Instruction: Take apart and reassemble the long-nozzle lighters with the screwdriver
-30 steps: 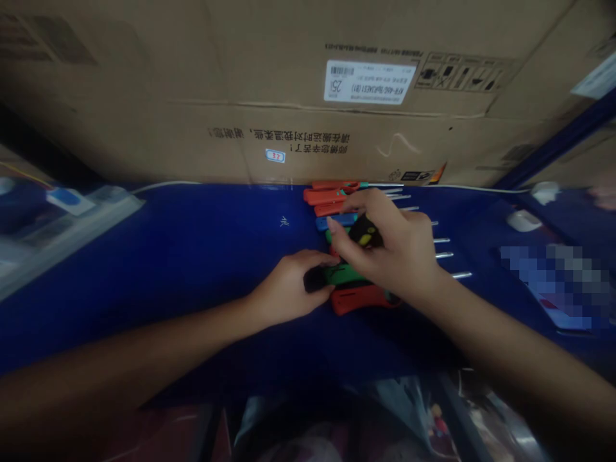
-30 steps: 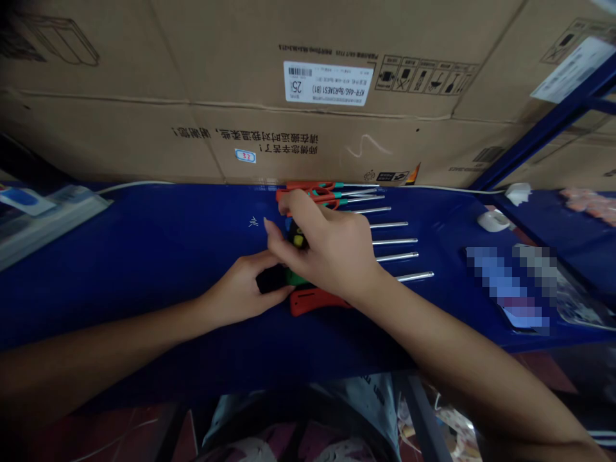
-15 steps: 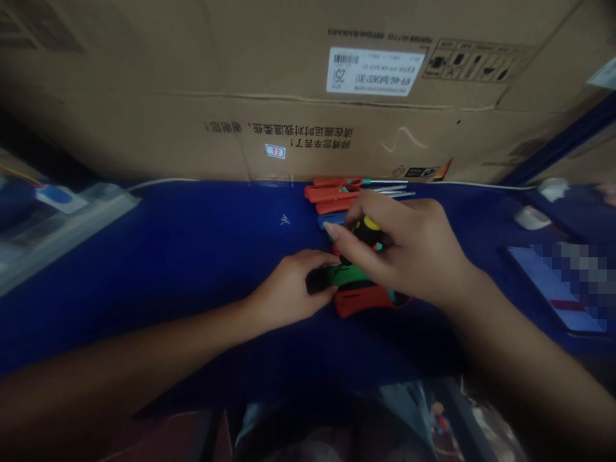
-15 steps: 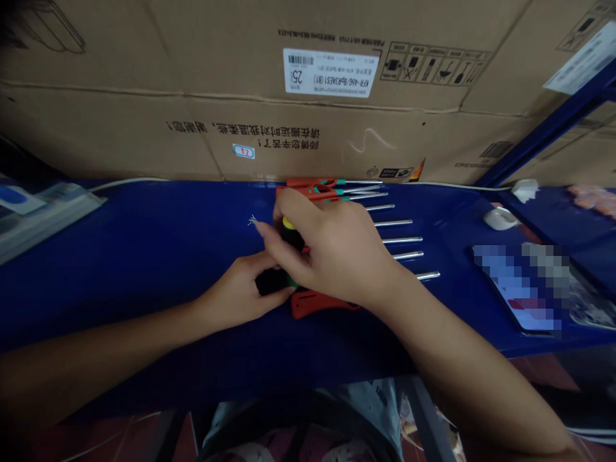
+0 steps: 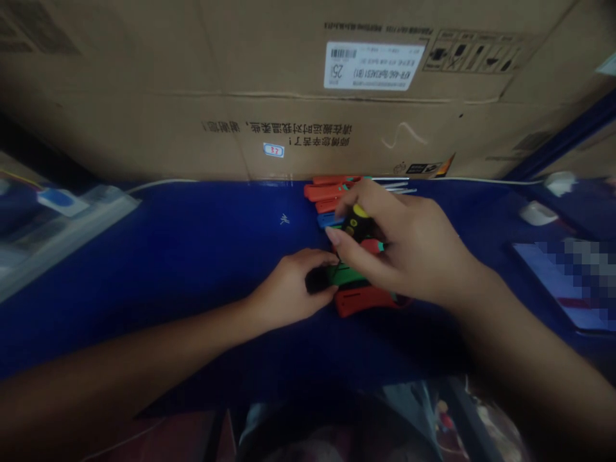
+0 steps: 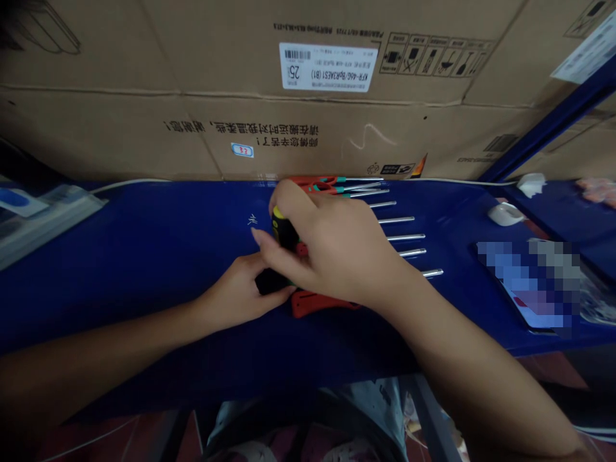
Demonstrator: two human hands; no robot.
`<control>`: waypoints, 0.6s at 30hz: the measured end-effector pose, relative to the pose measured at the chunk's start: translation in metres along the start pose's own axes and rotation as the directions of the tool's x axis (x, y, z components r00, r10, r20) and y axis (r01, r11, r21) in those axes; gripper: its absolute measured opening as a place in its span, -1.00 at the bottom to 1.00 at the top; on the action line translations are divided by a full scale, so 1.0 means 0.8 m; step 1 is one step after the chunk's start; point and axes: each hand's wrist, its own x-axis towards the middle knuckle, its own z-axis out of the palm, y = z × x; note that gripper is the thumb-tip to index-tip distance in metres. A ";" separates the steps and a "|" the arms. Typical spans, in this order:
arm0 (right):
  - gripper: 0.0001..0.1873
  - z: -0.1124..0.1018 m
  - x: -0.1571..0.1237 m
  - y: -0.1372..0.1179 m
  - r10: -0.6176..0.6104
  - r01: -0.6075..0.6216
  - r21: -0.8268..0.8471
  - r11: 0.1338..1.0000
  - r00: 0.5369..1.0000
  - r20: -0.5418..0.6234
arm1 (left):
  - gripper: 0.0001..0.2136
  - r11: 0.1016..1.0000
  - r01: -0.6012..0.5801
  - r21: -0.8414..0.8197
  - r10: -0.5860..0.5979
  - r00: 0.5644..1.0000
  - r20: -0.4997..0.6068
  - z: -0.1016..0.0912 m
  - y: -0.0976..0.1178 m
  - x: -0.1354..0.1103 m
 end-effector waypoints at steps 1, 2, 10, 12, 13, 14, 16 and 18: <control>-0.87 -0.001 0.000 0.000 0.005 -0.005 0.010 1.000 1.000 0.003 | -0.69 1.000 -0.001 0.002 0.001 1.000 0.001 0.000 0.000 0.000; -0.86 -0.002 0.001 0.000 -0.001 0.000 0.026 1.000 1.000 0.014 | -0.69 1.000 -0.001 0.003 0.001 1.000 0.002 0.000 0.000 0.000; -0.86 0.000 -0.001 0.004 -0.009 0.009 0.003 1.000 1.000 -0.012 | -0.72 1.000 -0.002 0.004 0.002 1.000 -0.009 -0.001 0.002 0.000; -0.79 0.001 -0.001 0.004 -0.043 0.043 0.007 0.999 0.999 0.004 | -0.72 1.000 -0.003 0.000 0.003 1.000 -0.005 0.000 0.002 0.000; -0.76 0.001 -0.001 0.005 -0.050 0.050 0.000 0.999 0.999 0.015 | -0.72 1.000 -0.006 -0.001 0.006 1.000 -0.005 0.000 0.001 0.000; -0.76 0.001 0.000 0.005 -0.046 0.047 -0.015 0.999 0.999 0.009 | -0.72 1.000 -0.010 0.000 0.010 1.000 -0.008 0.000 0.001 0.000; -0.82 0.002 0.000 0.007 -0.015 0.015 -0.033 0.999 1.000 -0.026 | -0.73 1.000 -0.014 0.000 0.014 1.000 -0.014 0.000 0.001 0.000; -0.86 0.002 0.001 0.008 -0.013 0.013 -0.016 1.000 0.999 -0.031 | -0.74 1.000 -0.008 -0.003 0.008 1.000 -0.010 0.000 0.002 0.000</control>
